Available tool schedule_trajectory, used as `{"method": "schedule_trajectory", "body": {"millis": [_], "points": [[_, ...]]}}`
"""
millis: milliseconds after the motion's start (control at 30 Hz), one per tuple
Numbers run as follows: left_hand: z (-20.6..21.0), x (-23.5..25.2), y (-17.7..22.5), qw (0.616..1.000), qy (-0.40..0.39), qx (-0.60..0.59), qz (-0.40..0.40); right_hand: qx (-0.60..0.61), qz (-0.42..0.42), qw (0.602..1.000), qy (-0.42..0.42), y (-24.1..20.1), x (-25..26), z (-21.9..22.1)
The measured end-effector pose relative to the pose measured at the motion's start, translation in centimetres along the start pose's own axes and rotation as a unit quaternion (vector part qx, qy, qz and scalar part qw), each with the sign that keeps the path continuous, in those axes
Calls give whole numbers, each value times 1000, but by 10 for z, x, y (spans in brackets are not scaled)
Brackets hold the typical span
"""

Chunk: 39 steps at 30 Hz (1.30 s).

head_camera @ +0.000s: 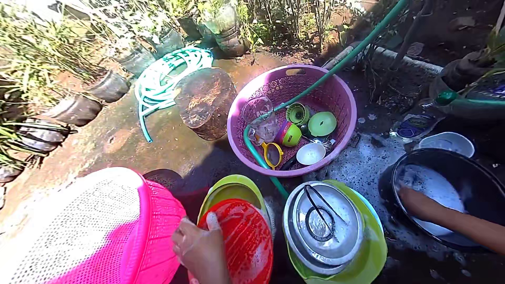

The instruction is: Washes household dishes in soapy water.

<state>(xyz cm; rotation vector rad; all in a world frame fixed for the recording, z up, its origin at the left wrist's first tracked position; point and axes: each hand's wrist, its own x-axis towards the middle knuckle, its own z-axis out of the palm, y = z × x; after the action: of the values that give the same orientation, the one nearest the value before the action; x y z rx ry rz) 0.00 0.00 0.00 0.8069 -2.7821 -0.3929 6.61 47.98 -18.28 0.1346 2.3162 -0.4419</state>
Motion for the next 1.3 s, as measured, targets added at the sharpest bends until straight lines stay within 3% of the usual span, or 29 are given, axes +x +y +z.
{"method": "schedule_trajectory", "body": {"millis": [67, 133, 200, 300, 367, 433, 500, 567, 633, 667, 767, 867, 933, 1000, 1100, 1200, 1300], "points": [[6, 6, 62, 979, -45, -63, 187, -22, -25, 995, -99, -3, -3, 0], [26, 17, 132, 917, -194, -44, 347, -28, 27, 991, -125, -7, -7, -17], [62, 25, 194, 801, -359, 75, 473, -12, 98, 994, -39, -2, -11, -30], [142, 31, 228, 594, -466, 311, 577, -2, 123, 991, 45, 5, -6, -25], [165, 23, 232, 547, -478, 380, 572, -1, 80, 996, 46, -2, -10, -14], [159, 12, 241, 549, -497, 384, 552, 12, 6, 1000, 28, -11, -19, -6], [183, 27, 235, 577, -507, 299, 566, 67, -60, 995, -46, -11, -21, -8], [196, 38, 229, 656, -537, 138, 512, 160, -52, 978, -126, -5, -29, -28], [192, 39, 227, 733, -557, -30, 388, 313, -52, 936, -151, 5, -43, -52], [184, 38, 227, 754, -560, -111, 325, 386, -77, 908, -145, 7, -52, -65], [152, 32, 229, 756, -520, -346, 196, 534, -183, 824, -52, -9, -75, -100], [110, 17, 233, 699, -479, -510, 149, 542, -245, 792, 135, -62, -93, -134], [85, -3, 235, 665, -471, -555, 166, 421, -330, 795, 285, -99, -92, -149], [70, -32, 237, 657, -488, -543, 190, 251, -383, 773, 439, -131, -78, -156], [64, -71, 235, 647, -546, -478, 234, 90, -351, 723, 588, -147, -47, -165], [69, -77, 229, 638, -557, -371, 380, 200, -242, 801, 510, -110, -31, -188], [69, -89, 234, 642, -507, -177, 547, 323, -132, 835, 425, -59, -27, -192]]}}
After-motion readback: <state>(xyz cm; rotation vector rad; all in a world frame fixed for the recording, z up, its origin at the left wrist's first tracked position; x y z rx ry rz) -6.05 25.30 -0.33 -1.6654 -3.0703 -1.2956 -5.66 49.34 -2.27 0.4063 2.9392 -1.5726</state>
